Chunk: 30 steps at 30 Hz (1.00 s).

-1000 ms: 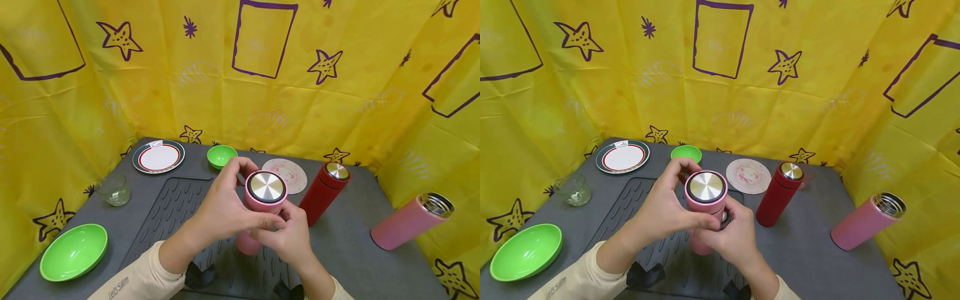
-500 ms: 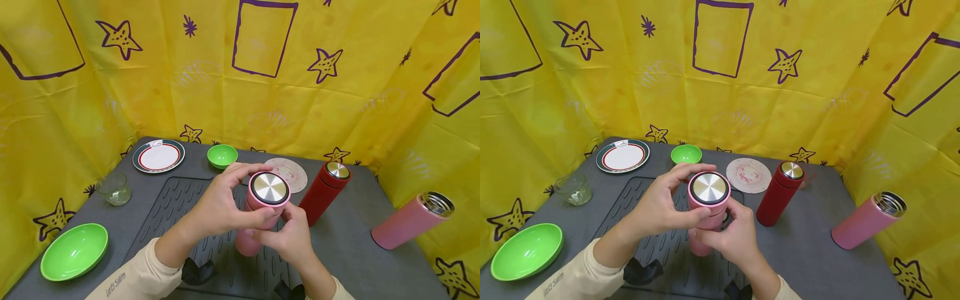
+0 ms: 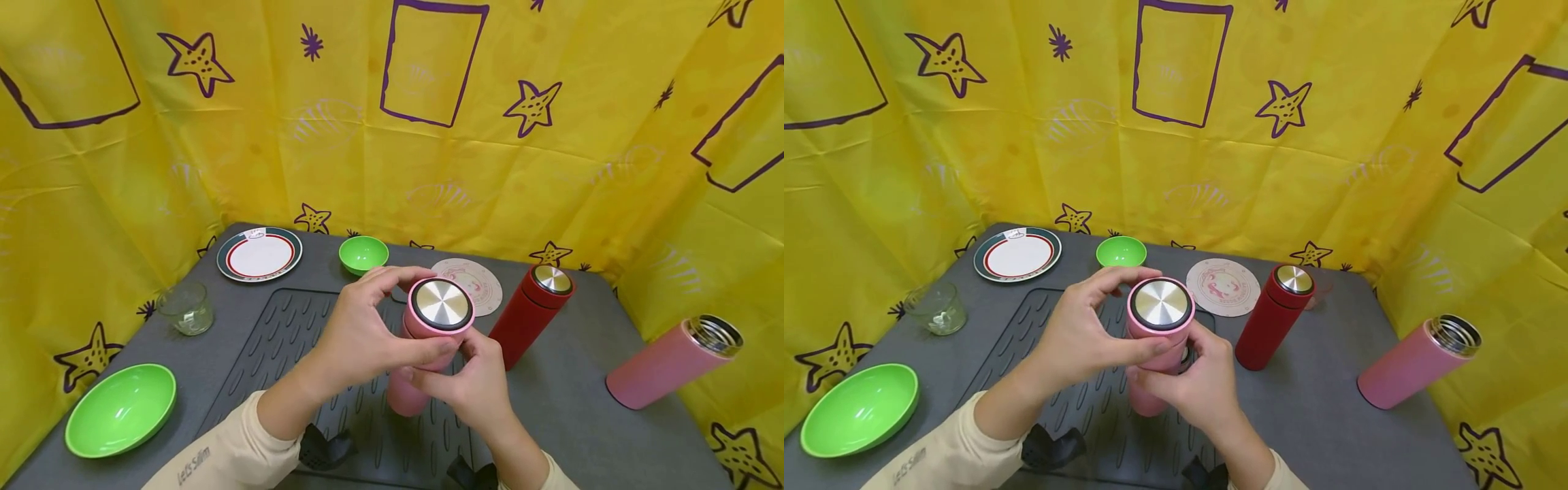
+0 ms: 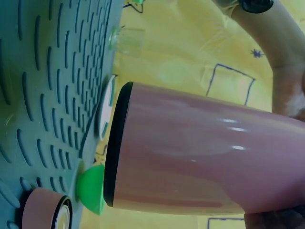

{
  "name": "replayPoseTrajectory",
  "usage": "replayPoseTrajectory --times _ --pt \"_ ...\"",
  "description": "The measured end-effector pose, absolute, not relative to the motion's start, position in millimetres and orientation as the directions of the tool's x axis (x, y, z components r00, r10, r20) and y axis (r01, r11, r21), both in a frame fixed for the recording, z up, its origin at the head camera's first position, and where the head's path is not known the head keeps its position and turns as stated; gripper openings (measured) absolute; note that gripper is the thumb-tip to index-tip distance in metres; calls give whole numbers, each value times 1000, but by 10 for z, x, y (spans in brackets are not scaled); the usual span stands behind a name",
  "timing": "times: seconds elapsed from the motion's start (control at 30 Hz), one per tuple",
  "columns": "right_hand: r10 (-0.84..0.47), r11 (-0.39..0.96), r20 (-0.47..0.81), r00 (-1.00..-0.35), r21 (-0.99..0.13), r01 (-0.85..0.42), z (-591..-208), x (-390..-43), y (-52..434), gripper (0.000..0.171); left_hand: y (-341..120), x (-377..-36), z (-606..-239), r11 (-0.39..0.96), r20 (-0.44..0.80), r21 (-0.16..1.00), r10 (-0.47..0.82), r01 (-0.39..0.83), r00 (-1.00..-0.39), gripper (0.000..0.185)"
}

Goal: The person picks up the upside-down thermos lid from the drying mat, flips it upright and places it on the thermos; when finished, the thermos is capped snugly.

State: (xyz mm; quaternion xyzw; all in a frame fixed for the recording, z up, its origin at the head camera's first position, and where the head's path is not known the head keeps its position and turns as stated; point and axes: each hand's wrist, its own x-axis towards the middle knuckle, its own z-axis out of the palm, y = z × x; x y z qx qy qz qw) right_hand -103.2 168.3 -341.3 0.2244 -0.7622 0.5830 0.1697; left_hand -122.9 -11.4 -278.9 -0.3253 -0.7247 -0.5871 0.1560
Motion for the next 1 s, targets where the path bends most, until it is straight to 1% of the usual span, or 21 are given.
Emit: replayPoseTrajectory --times 0.1,0.23,0.3,0.37,0.47,0.57,0.67,0.77,0.83,0.93,1.0 --pt "-158 205 486 -860 -835 -510 -3412 -1022 1699 45 -158 -1286 -2800 35 601 758 350 651 -719 61" --pt "-169 181 470 -866 -849 -496 -3412 -1019 1699 43 -228 -1397 -2837 -56 556 800 445 597 -703 62" --pt "-161 179 472 -867 -849 -496 -3417 -1022 1689 42 -252 -1439 -2855 -71 534 815 478 575 -698 64" --pt "-151 183 475 -867 -849 -496 -3426 -1028 1679 41 -251 -1447 -2862 -57 516 823 490 565 -703 66" --pt "-134 199 492 -860 -837 -510 -3447 -1040 1667 41 -214 -1396 -2858 1 508 820 460 572 -728 72" --pt "-122 214 522 -844 -817 -536 -3468 -1055 1654 38 -151 -1320 -2859 74 511 813 387 578 -768 76" --pt "-107 247 549 -829 -793 -557 -3478 -1066 1647 38 -94 -1267 -2858 133 535 796 302 590 -789 73" --pt "-94 279 553 -828 -784 -555 -3476 -1066 1650 41 -65 -1250 -2860 143 572 775 257 616 -779 67" --pt "-88 280 542 -836 -792 -543 -3470 -1062 1660 41 -65 -1256 -2864 131 594 760 255 636 -763 65" --pt "-94 266 514 -853 -812 -519 -3460 -1052 1688 40 -90 -1293 -2869 75 611 752 296 655 -734 64" --pt "-112 251 489 -865 -828 -501 -3453 -1045 1707 40 -124 -1335 -2870 15 601 763 350 646 -719 63"
